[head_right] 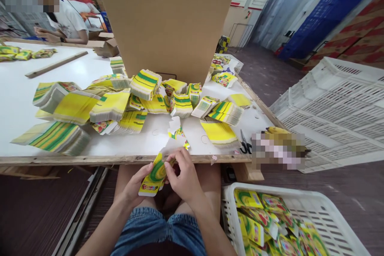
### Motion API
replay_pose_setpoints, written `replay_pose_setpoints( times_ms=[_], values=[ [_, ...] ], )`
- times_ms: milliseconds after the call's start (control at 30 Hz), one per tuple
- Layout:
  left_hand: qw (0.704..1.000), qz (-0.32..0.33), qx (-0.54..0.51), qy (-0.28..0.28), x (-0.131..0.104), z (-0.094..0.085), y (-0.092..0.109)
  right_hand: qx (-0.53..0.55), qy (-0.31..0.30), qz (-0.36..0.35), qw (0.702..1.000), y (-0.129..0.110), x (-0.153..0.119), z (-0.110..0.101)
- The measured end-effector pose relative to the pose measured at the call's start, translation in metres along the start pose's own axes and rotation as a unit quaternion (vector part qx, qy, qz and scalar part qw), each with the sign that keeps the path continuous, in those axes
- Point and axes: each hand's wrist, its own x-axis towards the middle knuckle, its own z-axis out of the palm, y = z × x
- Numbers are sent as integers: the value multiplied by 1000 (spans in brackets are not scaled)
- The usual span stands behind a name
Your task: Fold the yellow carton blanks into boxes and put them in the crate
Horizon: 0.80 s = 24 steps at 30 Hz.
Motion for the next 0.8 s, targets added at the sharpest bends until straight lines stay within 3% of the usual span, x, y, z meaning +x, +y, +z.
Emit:
replay_pose_setpoints(
  times_ms=[133, 267, 367, 433, 667, 800],
  values=[
    [999, 35, 4, 34, 3, 5, 1, 8, 10, 1, 1000, 0, -1, 3],
    [996, 69, 10, 55, 7, 6, 0, 6, 133, 79, 988, 8, -9, 18],
    [989, 108, 64, 73, 10, 3, -6, 59, 82, 156, 983, 12, -15, 28],
    [983, 129, 100, 85, 12, 0, -11, 70, 55, 170, 981, 14, -17, 31],
    [970, 162, 161, 86, 14, -6, -12, 18, 93, 154, 984, 16, -15, 27],
    [958, 184, 211, 65, 8, -5, -9, 105, 89, 174, 975, 20, -16, 25]
  ],
)
